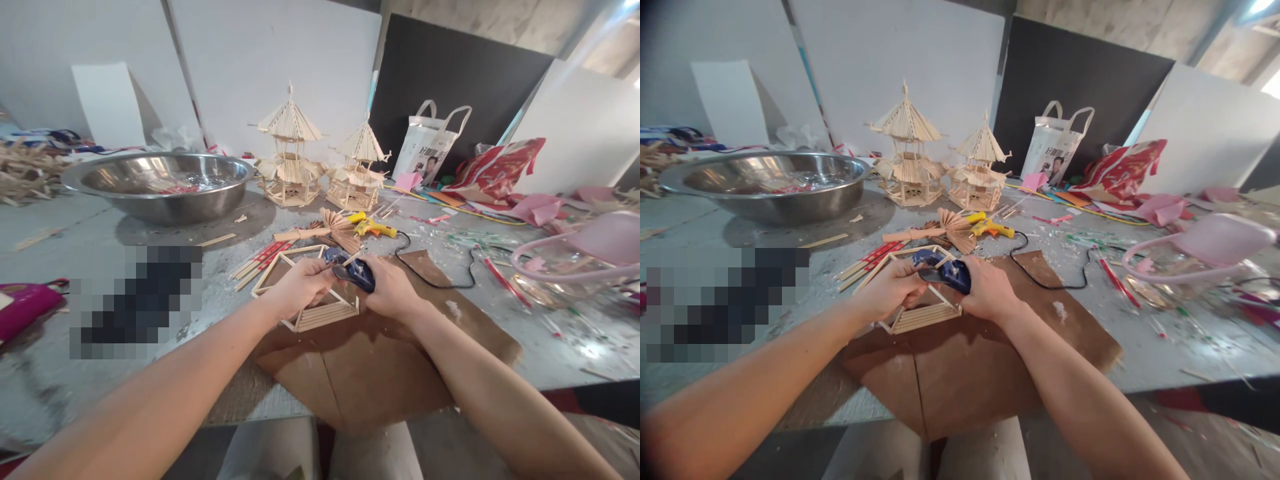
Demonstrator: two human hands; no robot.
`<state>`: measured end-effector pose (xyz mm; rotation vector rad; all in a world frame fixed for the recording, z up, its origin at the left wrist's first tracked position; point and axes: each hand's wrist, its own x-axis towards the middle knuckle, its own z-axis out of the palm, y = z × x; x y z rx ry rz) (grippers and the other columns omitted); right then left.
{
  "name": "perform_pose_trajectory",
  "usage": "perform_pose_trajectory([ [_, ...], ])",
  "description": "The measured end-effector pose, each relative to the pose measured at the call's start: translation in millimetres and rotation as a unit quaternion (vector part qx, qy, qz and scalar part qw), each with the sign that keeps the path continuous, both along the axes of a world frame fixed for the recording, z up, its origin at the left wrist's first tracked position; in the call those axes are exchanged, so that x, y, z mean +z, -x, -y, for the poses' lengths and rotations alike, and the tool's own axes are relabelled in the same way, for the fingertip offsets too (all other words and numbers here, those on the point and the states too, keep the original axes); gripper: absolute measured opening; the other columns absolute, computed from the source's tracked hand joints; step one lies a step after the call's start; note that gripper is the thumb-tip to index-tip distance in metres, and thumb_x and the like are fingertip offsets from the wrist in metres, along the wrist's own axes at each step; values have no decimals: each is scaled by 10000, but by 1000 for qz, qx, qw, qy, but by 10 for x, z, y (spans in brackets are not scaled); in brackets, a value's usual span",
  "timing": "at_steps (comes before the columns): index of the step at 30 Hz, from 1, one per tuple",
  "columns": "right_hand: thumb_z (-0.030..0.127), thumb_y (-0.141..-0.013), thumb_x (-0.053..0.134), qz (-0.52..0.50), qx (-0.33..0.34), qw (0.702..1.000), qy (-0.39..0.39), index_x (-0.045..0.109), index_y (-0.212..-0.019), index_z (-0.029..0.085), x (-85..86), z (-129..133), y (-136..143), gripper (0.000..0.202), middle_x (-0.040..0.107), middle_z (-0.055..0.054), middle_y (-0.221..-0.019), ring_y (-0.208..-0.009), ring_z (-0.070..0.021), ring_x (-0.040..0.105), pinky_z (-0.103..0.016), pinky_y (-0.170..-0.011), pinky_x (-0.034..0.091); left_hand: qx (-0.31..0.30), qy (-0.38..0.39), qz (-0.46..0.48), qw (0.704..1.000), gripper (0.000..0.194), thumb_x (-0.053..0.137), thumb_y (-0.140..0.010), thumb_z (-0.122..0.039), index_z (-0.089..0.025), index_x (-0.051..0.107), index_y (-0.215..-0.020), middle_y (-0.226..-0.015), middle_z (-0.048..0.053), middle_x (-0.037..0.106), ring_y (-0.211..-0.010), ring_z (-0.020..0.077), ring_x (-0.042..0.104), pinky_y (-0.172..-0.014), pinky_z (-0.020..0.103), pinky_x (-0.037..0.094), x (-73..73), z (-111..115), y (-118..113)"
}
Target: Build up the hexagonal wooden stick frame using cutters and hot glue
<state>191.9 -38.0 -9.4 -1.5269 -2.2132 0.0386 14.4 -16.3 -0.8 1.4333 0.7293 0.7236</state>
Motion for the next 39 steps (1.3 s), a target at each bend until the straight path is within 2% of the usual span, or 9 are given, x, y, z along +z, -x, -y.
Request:
perform_pose_trajectory([
  [6, 307, -641, 498, 9, 14, 1000, 22, 467, -1015, 168, 58, 51, 15, 401, 605, -71, -926, -824, -217, 560, -294, -683, 393, -92, 115, 36, 988, 289, 606, -646, -399, -117, 546, -635, -410, -90, 252, -323, -4, 137, -314, 142, 89, 45, -6, 64],
  [12, 322, -645, 497, 24, 4, 999, 28, 483, -996, 162, 77, 76, 31, 386, 621, -76, -892, -800, -222, 573, -290, -668, 394, -89, 103, 28, 990, 333, 625, -609, -441, -118, 547, -632, -399, -91, 265, -319, -2, 147, -318, 144, 97, 59, -12, 90],
  [15, 306, -647, 493, 30, -12, 999, 31, 490, -1000, 168, 72, 67, 33, 379, 626, -74, -892, -800, -222, 578, -288, -669, 393, -52, 39, 8, 998, 331, 582, -646, -455, -125, 547, -654, -399, -90, 268, -330, 13, 166, -327, 152, 141, 24, -18, 59],
  [17, 289, -644, 488, 39, -25, 998, 31, 495, -991, 171, 58, 50, 32, 366, 630, -72, -879, -797, -227, 580, -292, -665, 393, -3, -55, -10, 998, 289, 550, -686, -419, -130, 551, -665, -430, -69, 337, -373, 35, 281, -375, 161, 252, -10, -24, 20],
  [20, 277, -633, 492, 51, -49, 997, 24, 491, -991, 179, 23, 17, 27, 371, 630, -68, -861, -778, -234, 582, -300, -646, 393, 72, -215, -35, 973, 209, 514, -727, -337, -138, 576, -723, -642, -4, 536, -665, 112, 497, -647, 222, 398, -60, -37, -32],
  [24, 283, -630, 500, 40, -54, 998, 5, 473, -1018, 178, -13, -11, 23, 403, 618, -70, -888, -794, -233, 573, -306, -657, 395, 84, -270, -67, 957, 231, 452, -762, -325, -145, 594, -779, -761, 22, 590, -791, 163, 518, -755, 274, 386, -80, -47, -43],
  [29, 264, -615, 503, 19, -33, 999, 1, 461, -1022, 169, -19, -9, 14, 420, 601, -75, -921, -823, -229, 557, -312, -688, 403, 68, -214, -51, 973, 232, 494, -733, -342, -146, 559, -627, -500, -34, 460, -555, 99, 461, -558, 204, 373, -15, -10, -24],
  [33, 248, -619, 493, 1, -4, 1000, -5, 445, -1030, 169, -10, -6, 3, 421, 584, -78, -951, -852, -223, 542, -314, -709, 404, 34, -61, -14, 997, 300, 551, -679, -405, -145, 474, -551, -389, -84, 261, -346, 29, 215, -354, 169, 175, 1, 26, -28],
  [39, 261, -631, 498, 5, 23, 1000, -11, 452, -1000, 170, 26, 14, -9, 382, 577, -81, -919, -817, -211, 540, -298, -681, 398, -35, 72, 24, 996, 340, 608, -616, -446, -115, 536, -641, -386, -86, 302, -318, 2, 165, -325, 157, 108, 10, 28, 7],
])
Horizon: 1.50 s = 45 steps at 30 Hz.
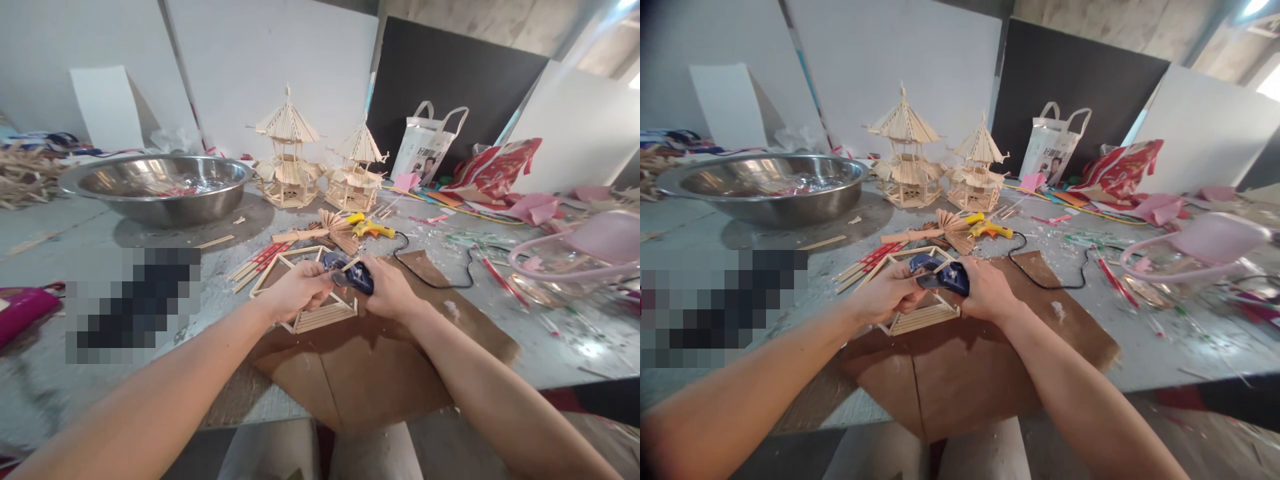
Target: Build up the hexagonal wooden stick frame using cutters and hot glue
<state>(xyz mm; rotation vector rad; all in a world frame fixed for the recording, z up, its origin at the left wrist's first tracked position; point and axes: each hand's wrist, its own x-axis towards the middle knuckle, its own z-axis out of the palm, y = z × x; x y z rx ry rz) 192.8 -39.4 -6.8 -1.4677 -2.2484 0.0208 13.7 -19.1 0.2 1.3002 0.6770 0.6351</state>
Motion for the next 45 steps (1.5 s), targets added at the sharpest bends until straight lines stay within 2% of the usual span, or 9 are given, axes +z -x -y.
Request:
perform_pose_trajectory([
  [9, 306, -649, 488, 28, 16, 999, 7, 472, -933, 165, 7, 15, -24, 318, 601, -69, -842, -761, -206, 558, -274, -626, 380, -29, 27, 7, 999, 280, 642, -601, -373, -114, 535, -599, -399, -80, 313, -331, -2, 175, -326, 150, 95, -8, -23, 39],
  [15, 323, -656, 478, 27, 0, 999, 19, 481, -925, 165, 26, 34, -1, 313, 618, -70, -857, -777, -212, 567, -275, -642, 380, -14, -10, 14, 1000, 313, 632, -606, -411, -112, 536, -606, -395, -83, 292, -340, 5, 173, -333, 155, 108, 6, -12, 43],
  [19, 313, -650, 481, 41, -34, 998, 30, 487, -956, 161, 30, 28, 16, 342, 624, -78, -867, -774, -224, 576, -286, -638, 381, 21, -89, -19, 996, 329, 568, -662, -447, -119, 541, -662, -395, -89, 259, -342, 21, 179, -341, 168, 148, -48, -35, 14],
  [23, 290, -638, 485, 55, -64, 996, 22, 484, -973, 179, -16, -19, 10, 353, 628, -64, -856, -761, -229, 580, -293, -624, 382, 93, -270, -64, 956, 277, 495, -727, -399, -130, 551, -694, -546, -24, 470, -540, 85, 427, -539, 206, 369, -112, -78, -46],
  [26, 279, -632, 488, 51, -69, 996, 7, 474, -999, 191, -53, -53, -3, 378, 621, -59, -873, -775, -233, 575, -301, -623, 387, 118, -338, -91, 929, 253, 442, -757, -360, -139, 552, -702, -674, -2, 539, -691, 121, 474, -667, 245, 387, -123, -84, -65],
  [31, 250, -617, 498, 25, -34, 999, -3, 459, -1034, 177, -56, -49, -16, 426, 598, -66, -932, -830, -228, 556, -306, -669, 396, 85, -198, -85, 973, 260, 465, -735, -375, -139, 508, -633, -432, -64, 339, -383, 45, 283, -377, 172, 238, -74, -19, -44],
  [37, 261, -617, 511, 17, 13, 1000, -12, 465, -1010, 163, -24, -5, -24, 407, 596, -76, -908, -812, -214, 553, -285, -664, 395, -37, 35, -4, 999, 289, 579, -661, -379, -127, 465, -578, -400, -82, 285, -317, 1, 151, -310, 146, 99, -28, -9, 26],
  [41, 305, -647, 492, 30, 30, 999, -1, 466, -990, 164, -12, 12, -28, 372, 604, -73, -900, -803, -217, 559, -286, -657, 393, -82, 83, -3, 993, 337, 612, -643, -339, -128, 391, -503, -416, -69, 318, -315, -11, 157, -301, 133, 91, -22, -26, 84],
  [45, 329, -658, 479, 30, 39, 999, 7, 476, -959, 161, -1, 24, -28, 345, 611, -81, -896, -810, -214, 559, -283, -671, 390, -94, 87, -3, 992, 301, 628, -624, -352, -126, 444, -553, -394, -83, 288, -309, -8, 147, -302, 131, 96, -6, -20, 104],
])
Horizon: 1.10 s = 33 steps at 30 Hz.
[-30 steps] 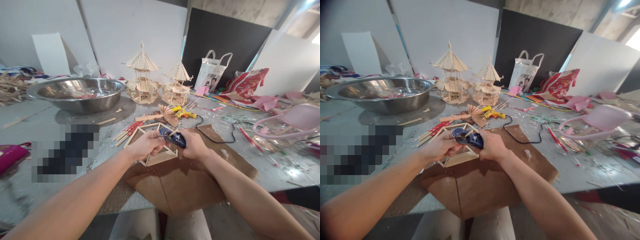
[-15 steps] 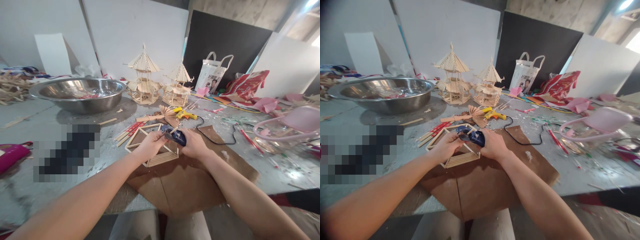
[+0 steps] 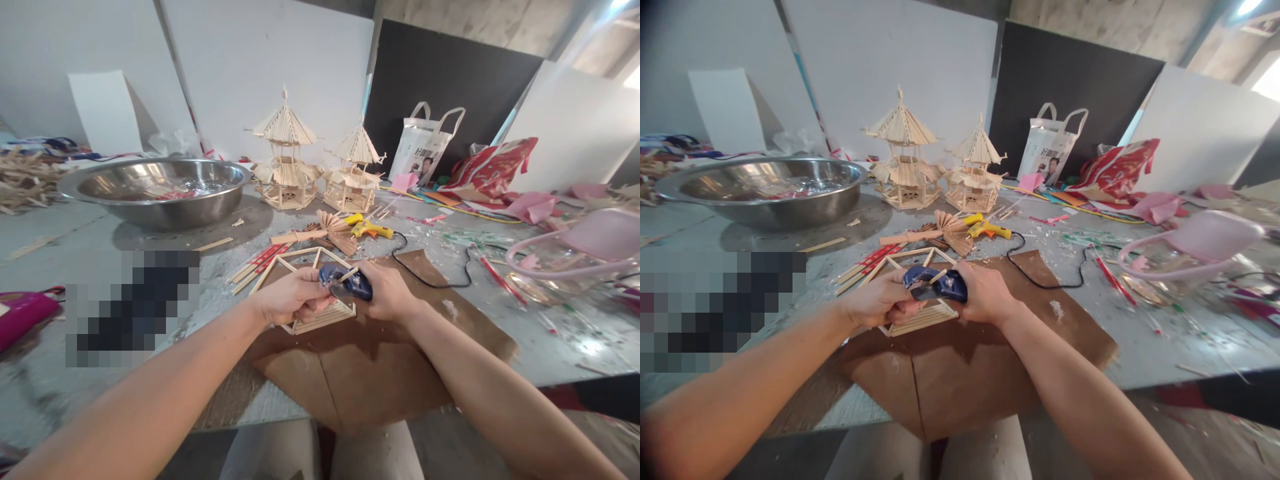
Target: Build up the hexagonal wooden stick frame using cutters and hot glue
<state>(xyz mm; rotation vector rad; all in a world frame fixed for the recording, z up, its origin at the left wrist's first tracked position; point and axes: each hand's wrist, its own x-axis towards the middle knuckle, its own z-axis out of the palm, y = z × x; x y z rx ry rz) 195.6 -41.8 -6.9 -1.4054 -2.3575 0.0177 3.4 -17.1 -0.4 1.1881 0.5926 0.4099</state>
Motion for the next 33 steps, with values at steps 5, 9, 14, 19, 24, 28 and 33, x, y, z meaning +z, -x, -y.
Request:
perform_pose_trajectory([
  [5, 314, -650, 477, -10, -13, 1000, 7, 486, -935, 165, 19, 23, 13, 322, 622, -67, -847, -772, -213, 571, -276, -634, 389, 14, -44, -3, 999, 321, 635, -603, -410, -123, 492, -608, -405, -88, 286, -318, -6, 143, -304, 137, 90, 44, 21, -16],
  [9, 296, -635, 490, -8, -48, 999, 8, 489, -951, 166, 14, 12, 29, 342, 623, -66, -844, -768, -220, 574, -281, -630, 389, 68, -143, -14, 987, 339, 586, -633, -456, -127, 505, -623, -388, -87, 280, -329, 13, 174, -322, 158, 131, 27, 17, -65],
  [14, 262, -622, 499, 2, -96, 995, 0, 459, -1021, 184, -40, -66, 36, 409, 605, -70, -899, -795, -232, 560, -310, -647, 399, 172, -341, -51, 923, 234, 510, -717, -347, -137, 528, -617, -509, -40, 417, -467, 51, 343, -419, 168, 253, -26, -28, -135],
  [19, 246, -619, 506, -29, -59, 996, -66, 402, -1093, 182, -79, -109, 18, 490, 547, -92, -1021, -892, -222, 512, -331, -745, 397, 162, -255, -22, 953, 235, 518, -715, -354, -144, 495, -611, -440, -72, 293, -381, 31, 222, -364, 163, 164, -58, 0, -163],
  [24, 235, -612, 515, -56, 2, 989, -135, 360, -1154, 129, -75, -132, -32, 574, 488, -125, -1111, -1032, -230, 427, -345, -872, 339, 77, -49, 94, 991, 297, 547, -695, -407, -158, 415, -600, -403, -96, 246, -328, 12, 117, -330, 151, 99, -4, 91, -157],
  [28, 279, -652, 512, -58, -104, 979, -163, 367, -1166, 118, -82, -231, -149, 558, 491, -141, -1093, -1021, -253, 431, -369, -880, 315, 64, -44, 101, 992, 283, 493, -738, -415, -157, 439, -635, -416, -97, 220, -333, 15, 112, -332, 143, 111, 52, 67, -96],
  [33, 508, -690, 462, 8, -282, 958, -52, 404, -1144, 148, -86, -366, -371, 582, 532, -157, -1018, -934, -292, 492, -406, -778, 349, 169, -223, -83, 956, 279, 421, -774, -411, -149, 481, -698, -462, -82, 251, -364, 30, 179, -360, 161, 146, 16, -36, -74],
])
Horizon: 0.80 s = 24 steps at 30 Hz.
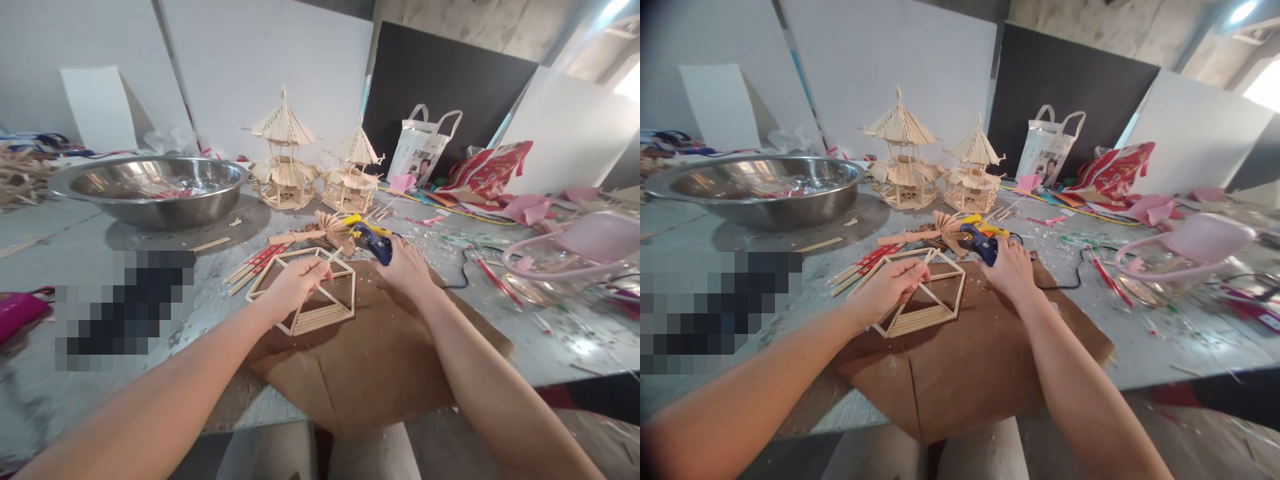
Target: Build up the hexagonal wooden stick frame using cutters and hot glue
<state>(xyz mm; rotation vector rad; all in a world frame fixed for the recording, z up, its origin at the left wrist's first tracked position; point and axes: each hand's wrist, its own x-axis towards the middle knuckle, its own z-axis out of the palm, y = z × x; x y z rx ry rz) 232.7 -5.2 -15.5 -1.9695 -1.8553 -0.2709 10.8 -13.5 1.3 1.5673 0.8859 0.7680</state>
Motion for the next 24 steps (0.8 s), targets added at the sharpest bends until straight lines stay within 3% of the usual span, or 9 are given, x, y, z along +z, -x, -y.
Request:
perform_pose_trajectory([
  [5, 675, -650, 373, 54, -61, 987, 136, 481, -1050, 100, -65, -65, -137, 708, 531, -203, -1023, -973, -320, 480, -436, -783, 328, 50, -203, -190, 959, 290, 368, -793, -371, -148, 527, -697, -529, -41, 382, -512, 81, 369, -490, 195, 273, -5, -16, -22],
  [8, 685, -660, 344, 74, -68, 979, 176, 500, -1039, 73, -125, -93, -158, 736, 530, -228, -1027, -987, -333, 472, -449, -785, 320, 42, -248, -235, 939, 303, 327, -811, -360, -151, 530, -728, -574, -28, 434, -566, 101, 412, -540, 213, 288, -35, -21, -21],
  [12, 660, -686, 341, 70, -56, 983, 161, 475, -1106, 77, -157, -107, -141, 731, 500, -225, -1103, -1021, -344, 449, -487, -810, 294, 33, -276, -268, 923, 324, 295, -824, -373, -155, 529, -772, -550, -33, 412, -529, 102, 390, -514, 215, 264, -112, -42, -17],
  [15, 512, -780, 346, 62, 26, 995, 67, 438, -1163, 132, -106, -68, -66, 548, 459, -160, -1197, -1086, -290, 409, -481, -878, 249, 30, -290, -279, 915, 323, 281, -831, -377, -166, 522, -788, -555, -30, 418, -528, 104, 392, -511, 213, 262, -151, -53, -19],
  [18, 335, -846, 316, 63, 158, 984, -60, 432, -1177, 175, -15, 31, 92, 386, 454, -80, -1227, -1123, -198, 373, -401, -951, 199, 30, -298, -298, 906, 321, 284, -830, -381, -173, 514, -748, -574, -17, 451, -545, 111, 418, -516, 213, 272, -163, -54, -24],
  [21, 274, -863, 295, 107, 268, 953, -97, 474, -1138, 199, 50, 154, 282, 337, 501, -42, -1182, -1089, -168, 387, -365, -974, 164, 35, -300, -319, 898, 321, 290, -828, -383, -176, 522, -745, -592, 2, 503, -558, 125, 455, -520, 218, 292, -160, -44, -33],
  [24, 253, -863, 301, 140, 317, 933, -98, 497, -1110, 179, 57, 239, 422, 324, 558, -52, -1091, -1005, -173, 425, -344, -939, 209, 33, -305, -338, 890, 306, 295, -829, -368, -182, 538, -825, -674, 31, 577, -615, 143, 514, -558, 229, 332, -152, -29, -44],
])
